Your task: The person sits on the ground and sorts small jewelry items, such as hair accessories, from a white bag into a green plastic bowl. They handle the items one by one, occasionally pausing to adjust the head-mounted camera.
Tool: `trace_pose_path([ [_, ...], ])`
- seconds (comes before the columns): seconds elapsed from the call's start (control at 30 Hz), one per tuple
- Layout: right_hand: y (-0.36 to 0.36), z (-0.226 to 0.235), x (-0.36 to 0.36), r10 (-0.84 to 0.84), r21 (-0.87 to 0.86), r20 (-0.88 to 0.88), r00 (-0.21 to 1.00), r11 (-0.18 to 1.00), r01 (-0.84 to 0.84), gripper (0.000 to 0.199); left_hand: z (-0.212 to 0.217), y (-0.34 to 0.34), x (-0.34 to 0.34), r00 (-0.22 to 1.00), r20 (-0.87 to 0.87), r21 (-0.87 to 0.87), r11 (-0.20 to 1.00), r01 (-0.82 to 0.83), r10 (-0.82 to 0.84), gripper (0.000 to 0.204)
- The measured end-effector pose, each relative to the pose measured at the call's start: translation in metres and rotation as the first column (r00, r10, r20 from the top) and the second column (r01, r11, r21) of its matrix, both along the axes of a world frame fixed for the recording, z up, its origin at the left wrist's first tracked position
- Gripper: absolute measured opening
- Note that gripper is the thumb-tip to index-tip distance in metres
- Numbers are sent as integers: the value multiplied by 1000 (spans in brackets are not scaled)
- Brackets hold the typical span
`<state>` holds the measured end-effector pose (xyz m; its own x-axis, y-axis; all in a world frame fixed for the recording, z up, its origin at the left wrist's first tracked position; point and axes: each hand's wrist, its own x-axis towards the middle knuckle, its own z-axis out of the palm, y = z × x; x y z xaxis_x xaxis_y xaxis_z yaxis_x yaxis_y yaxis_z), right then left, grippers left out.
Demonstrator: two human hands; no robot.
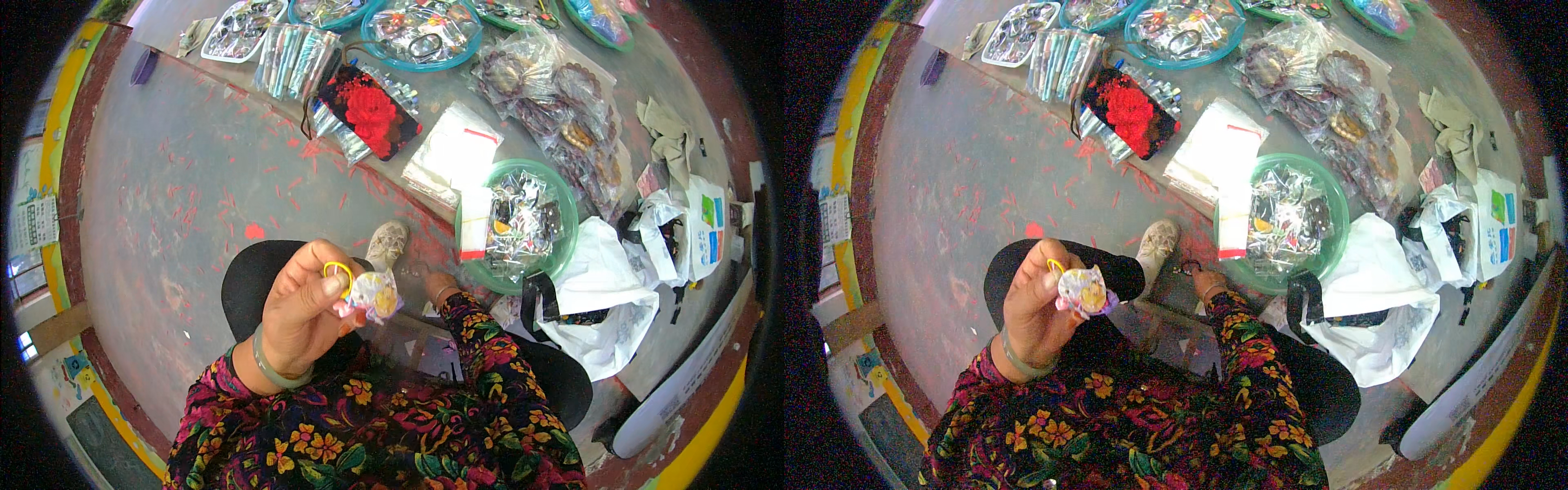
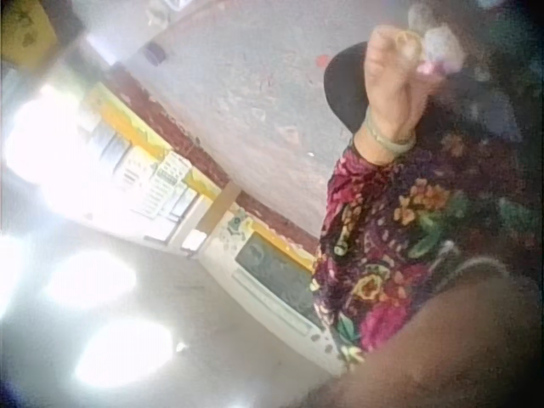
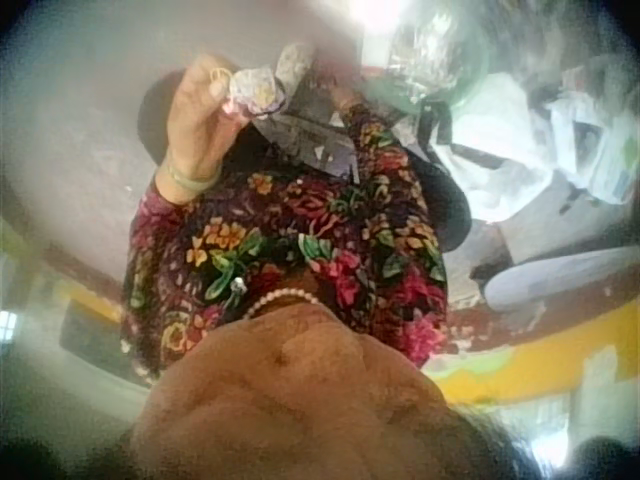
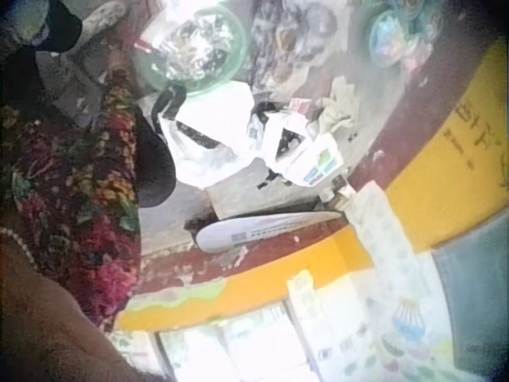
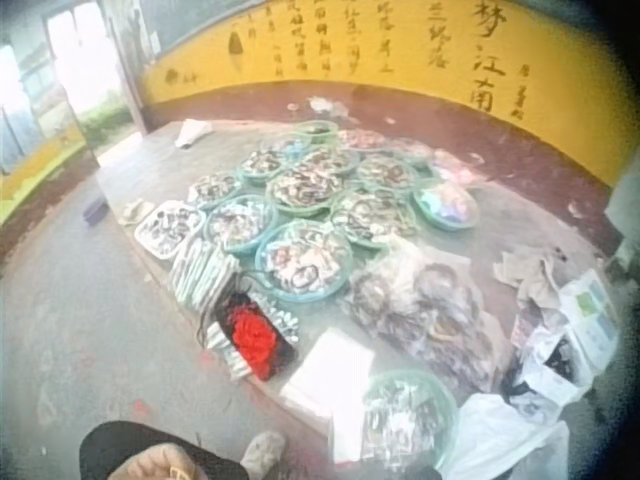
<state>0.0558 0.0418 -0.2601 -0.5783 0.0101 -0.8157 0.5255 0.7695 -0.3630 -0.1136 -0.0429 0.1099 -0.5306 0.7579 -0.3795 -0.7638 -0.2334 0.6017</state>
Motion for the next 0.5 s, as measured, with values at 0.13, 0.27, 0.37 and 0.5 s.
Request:
trace_pose_path([
  [0.13,12,11,-24,115,-23,108,987,993,-113,41,-4,1,-1,999,-25,-29,999,23,-24,13],
  [0.27,7,6,-33,143,-45,76,987,989,-140,42,-1,5,-1,999,-2,-20,999,51,-51,12],
  [0.37,4,2,-35,151,-54,42,988,987,-149,42,0,9,0,997,26,-43,996,74,-73,11],
  [0.5,7,4,-36,173,-41,-35,984,984,-174,43,0,6,6,996,50,-75,994,82,-78,11],
])
